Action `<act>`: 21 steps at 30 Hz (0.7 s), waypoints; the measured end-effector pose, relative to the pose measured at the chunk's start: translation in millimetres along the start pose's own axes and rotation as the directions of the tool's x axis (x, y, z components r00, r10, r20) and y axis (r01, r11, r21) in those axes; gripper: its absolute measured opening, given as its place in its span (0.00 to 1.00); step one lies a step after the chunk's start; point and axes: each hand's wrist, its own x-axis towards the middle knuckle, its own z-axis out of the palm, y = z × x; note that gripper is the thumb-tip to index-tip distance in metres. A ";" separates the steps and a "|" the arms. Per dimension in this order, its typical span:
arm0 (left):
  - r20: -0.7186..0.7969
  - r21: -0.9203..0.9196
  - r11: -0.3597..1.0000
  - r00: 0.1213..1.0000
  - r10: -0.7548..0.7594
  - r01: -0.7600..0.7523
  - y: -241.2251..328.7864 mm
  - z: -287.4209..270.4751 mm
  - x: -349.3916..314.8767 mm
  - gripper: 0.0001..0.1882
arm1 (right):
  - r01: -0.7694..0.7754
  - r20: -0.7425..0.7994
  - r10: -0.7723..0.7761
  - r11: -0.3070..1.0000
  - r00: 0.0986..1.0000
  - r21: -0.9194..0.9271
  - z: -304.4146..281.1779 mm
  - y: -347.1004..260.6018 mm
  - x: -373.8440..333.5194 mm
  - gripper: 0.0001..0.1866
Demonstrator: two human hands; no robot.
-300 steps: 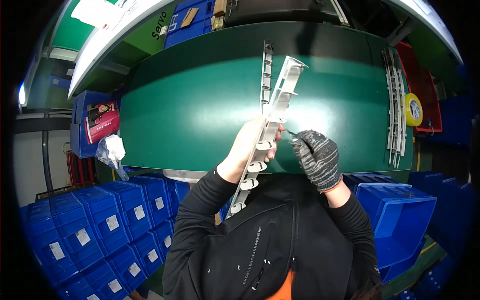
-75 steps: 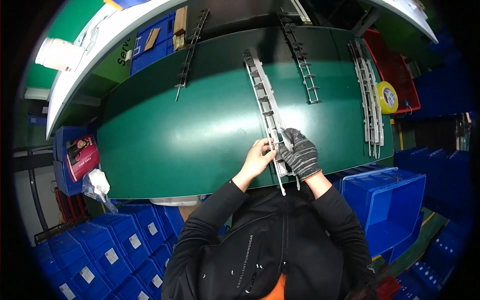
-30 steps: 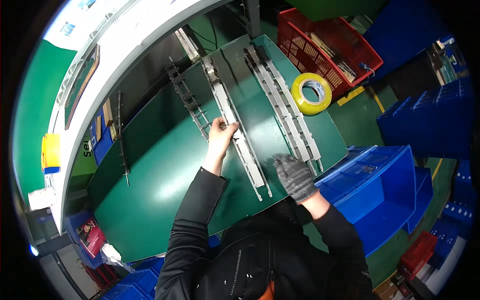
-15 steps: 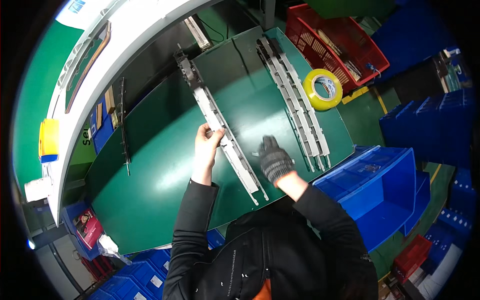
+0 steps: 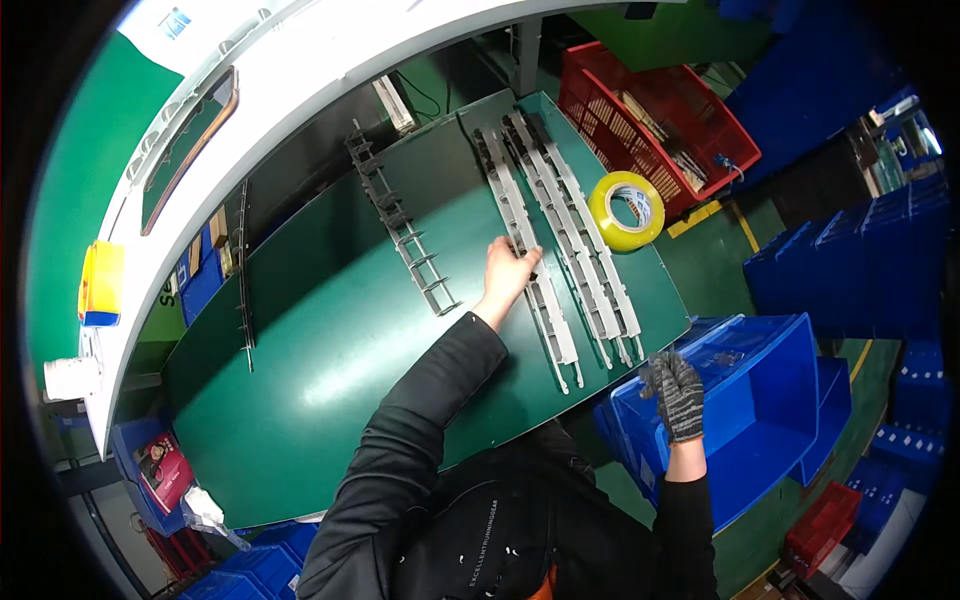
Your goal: The person trims plastic parts using a small blade, aligns and snaps pairs of the parts together, and stacks the assembled pieces on the workbench.
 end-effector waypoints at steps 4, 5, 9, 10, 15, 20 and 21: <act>-0.030 0.045 0.998 0.998 0.049 -0.048 10.9 7.8 5.6 0.28 | 0.404 0.019 -0.447 0.790 0.894 -0.462 23.2 -28.1 60.9 0.10; -0.038 0.053 0.998 0.998 0.046 -0.044 16.6 11.1 7.5 0.29 | 0.445 0.028 -0.521 0.699 0.853 -0.560 27.8 -24.7 78.9 0.09; -0.049 0.065 0.998 0.999 0.018 -0.015 24.5 12.5 14.1 0.29 | 0.482 0.088 -0.579 0.574 0.810 -0.662 45.7 -41.5 103.8 0.09; -0.056 0.064 0.998 0.998 0.014 -0.010 26.2 12.8 13.7 0.29 | 0.487 0.095 -0.579 0.573 0.810 -0.659 47.5 -41.7 108.0 0.09; -0.051 0.050 0.998 0.998 -0.021 0.024 45.6 22.7 0.6 0.33 | 0.407 0.109 -0.517 0.506 0.849 -0.760 57.2 -48.4 130.6 0.15; -0.100 0.141 0.990 0.995 -0.017 0.031 48.2 31.6 -10.4 0.37 | 0.417 0.242 -0.368 0.535 0.898 -0.734 73.9 -63.6 146.7 0.22; -0.101 0.133 0.990 0.994 -0.030 0.043 48.8 34.4 -12.6 0.37 | 0.419 0.245 -0.367 0.535 0.897 -0.734 74.2 -61.9 150.0 0.22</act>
